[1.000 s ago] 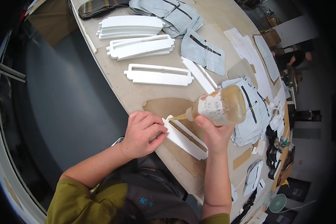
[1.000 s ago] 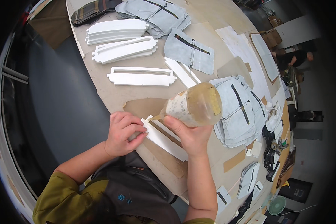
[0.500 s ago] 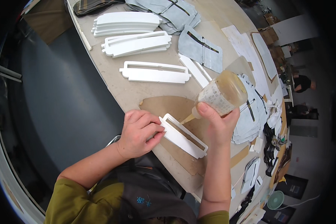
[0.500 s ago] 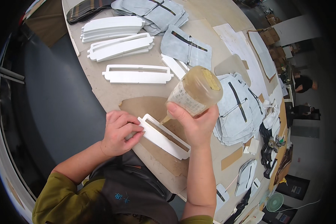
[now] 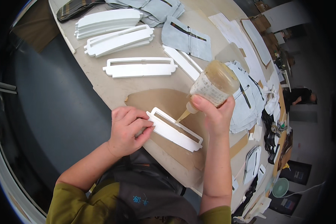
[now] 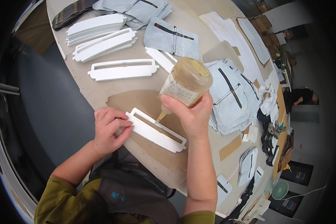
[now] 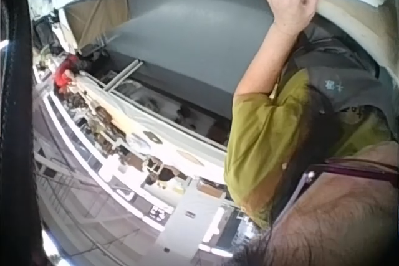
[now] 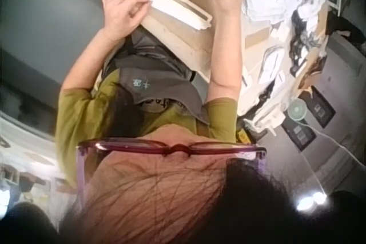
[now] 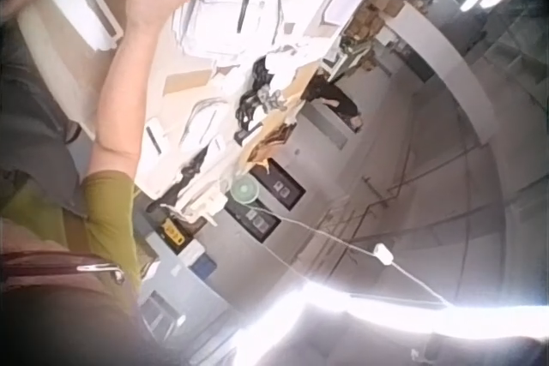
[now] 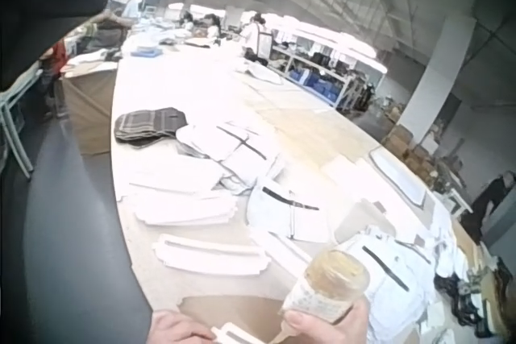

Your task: Applying glue to plastic frames and attaching them to leather pouch components.

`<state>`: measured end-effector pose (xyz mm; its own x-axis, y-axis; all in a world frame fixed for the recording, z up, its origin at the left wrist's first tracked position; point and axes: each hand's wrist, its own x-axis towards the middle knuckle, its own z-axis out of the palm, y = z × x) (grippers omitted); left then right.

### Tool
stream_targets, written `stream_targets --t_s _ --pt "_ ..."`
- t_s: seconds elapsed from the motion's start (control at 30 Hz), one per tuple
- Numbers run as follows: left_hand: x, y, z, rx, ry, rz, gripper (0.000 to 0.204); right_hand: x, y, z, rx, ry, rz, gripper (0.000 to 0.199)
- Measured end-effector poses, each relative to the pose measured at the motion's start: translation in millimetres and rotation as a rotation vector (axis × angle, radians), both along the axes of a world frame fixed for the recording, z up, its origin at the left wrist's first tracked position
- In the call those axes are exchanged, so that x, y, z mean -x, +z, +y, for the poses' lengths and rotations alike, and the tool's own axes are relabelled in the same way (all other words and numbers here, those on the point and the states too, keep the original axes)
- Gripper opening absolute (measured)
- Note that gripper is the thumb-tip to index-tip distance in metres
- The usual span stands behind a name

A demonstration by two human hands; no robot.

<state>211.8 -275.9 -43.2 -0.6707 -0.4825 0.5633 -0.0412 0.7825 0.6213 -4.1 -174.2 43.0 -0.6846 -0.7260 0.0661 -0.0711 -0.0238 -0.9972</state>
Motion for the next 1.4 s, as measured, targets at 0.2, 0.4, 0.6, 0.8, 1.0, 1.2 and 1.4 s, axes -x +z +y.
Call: stream_targets --t_s 0.2,0.4,0.6,0.8,1.0,1.2,1.4 --pt "0 0 -1 0.031 0.012 -0.015 0.021 12 -2 22 -0.019 -0.021 0.012 0.062" --pt "-1 1 0 0.044 0.024 -0.043 0.02 24 -2 44 -0.029 -0.059 0.018 0.062" --pt "0 3 0 0.063 0.01 -0.05 0.021 33 -2 77 -0.04 -0.151 -0.004 0.059" --pt "3 3 2 0.073 0.007 -0.046 0.02 37 -17 110 0.088 -0.355 -0.065 0.055" --pt "2 4 0 0.08 0.016 -0.06 0.02 27 -34 125 0.127 -0.48 -0.182 0.056" --pt "-4 5 -2 0.092 0.056 -0.062 0.022 31 -30 142 0.523 -0.29 -0.914 0.061" --pt "-3 6 -1 0.035 0.019 -0.042 0.026 24 20 102 0.564 -0.1 -0.8 0.074"
